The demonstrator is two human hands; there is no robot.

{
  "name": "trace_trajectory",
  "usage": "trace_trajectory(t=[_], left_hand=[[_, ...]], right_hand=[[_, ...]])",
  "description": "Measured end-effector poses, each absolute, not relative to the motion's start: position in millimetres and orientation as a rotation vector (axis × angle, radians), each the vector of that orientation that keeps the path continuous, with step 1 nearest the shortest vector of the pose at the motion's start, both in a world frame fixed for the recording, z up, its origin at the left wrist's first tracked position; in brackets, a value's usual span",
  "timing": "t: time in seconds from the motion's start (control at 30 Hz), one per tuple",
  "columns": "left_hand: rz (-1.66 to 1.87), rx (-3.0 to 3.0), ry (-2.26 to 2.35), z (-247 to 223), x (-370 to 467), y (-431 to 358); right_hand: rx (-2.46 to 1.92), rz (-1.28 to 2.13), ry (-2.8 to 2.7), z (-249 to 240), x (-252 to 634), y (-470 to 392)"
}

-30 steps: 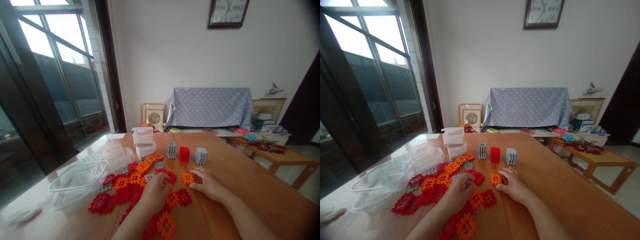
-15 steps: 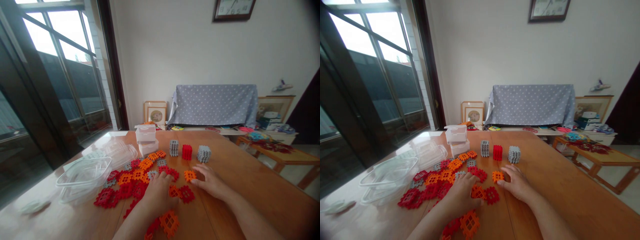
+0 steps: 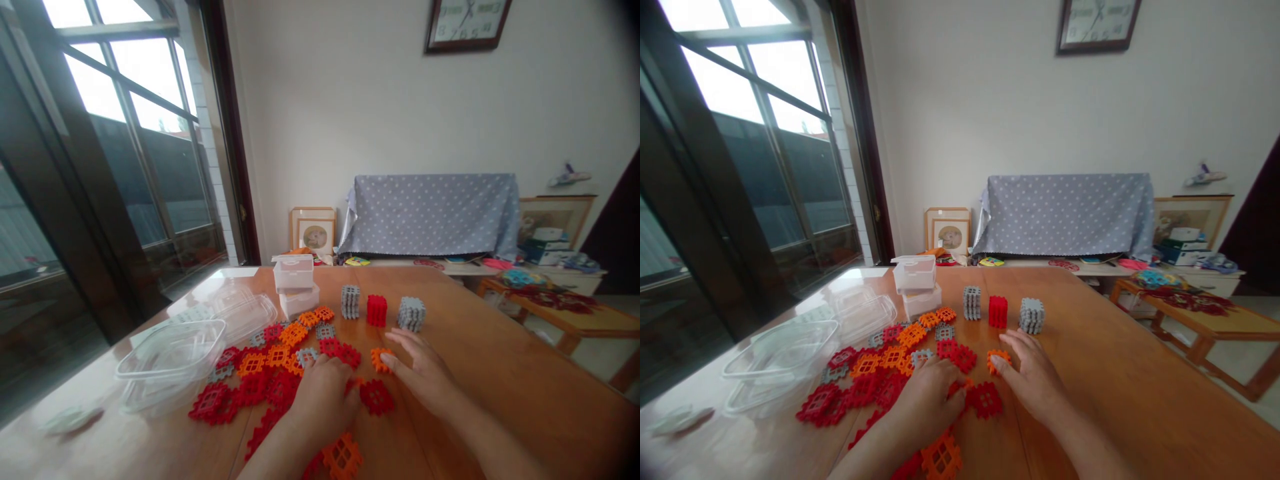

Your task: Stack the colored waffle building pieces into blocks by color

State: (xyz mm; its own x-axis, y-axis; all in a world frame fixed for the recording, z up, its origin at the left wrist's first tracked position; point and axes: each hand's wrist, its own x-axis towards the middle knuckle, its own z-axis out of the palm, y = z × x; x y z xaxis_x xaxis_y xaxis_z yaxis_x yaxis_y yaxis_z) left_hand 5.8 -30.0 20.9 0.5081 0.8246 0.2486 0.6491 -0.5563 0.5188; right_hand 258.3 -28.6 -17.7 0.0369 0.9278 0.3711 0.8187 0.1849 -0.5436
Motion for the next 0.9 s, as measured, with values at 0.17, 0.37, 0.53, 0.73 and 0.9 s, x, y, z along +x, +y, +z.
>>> trace_trajectory(t=[0.17,0.37,0.53,0.73,0.9], left_hand=[[0.971,1.906,1.184,21,10,-20],[0.951,1.235,0.934,23,12,-16],[0.925,1.115,0.836,22,13,-17],[0.947,1.075,0.850,23,16,-21],[1.031,1.002,0.783,21,20,-24]], right_hand=[[-1.566,0.242,-1.785,-6,242,-41],[-1.428,0.477,-1.809,9,222,-59],[-1.386,0.618,-1.774,8,216,-62],[-1.359,0.602,-1.759,7,214,-61],[-1.335,0.798,-1.760,5,204,-64]])
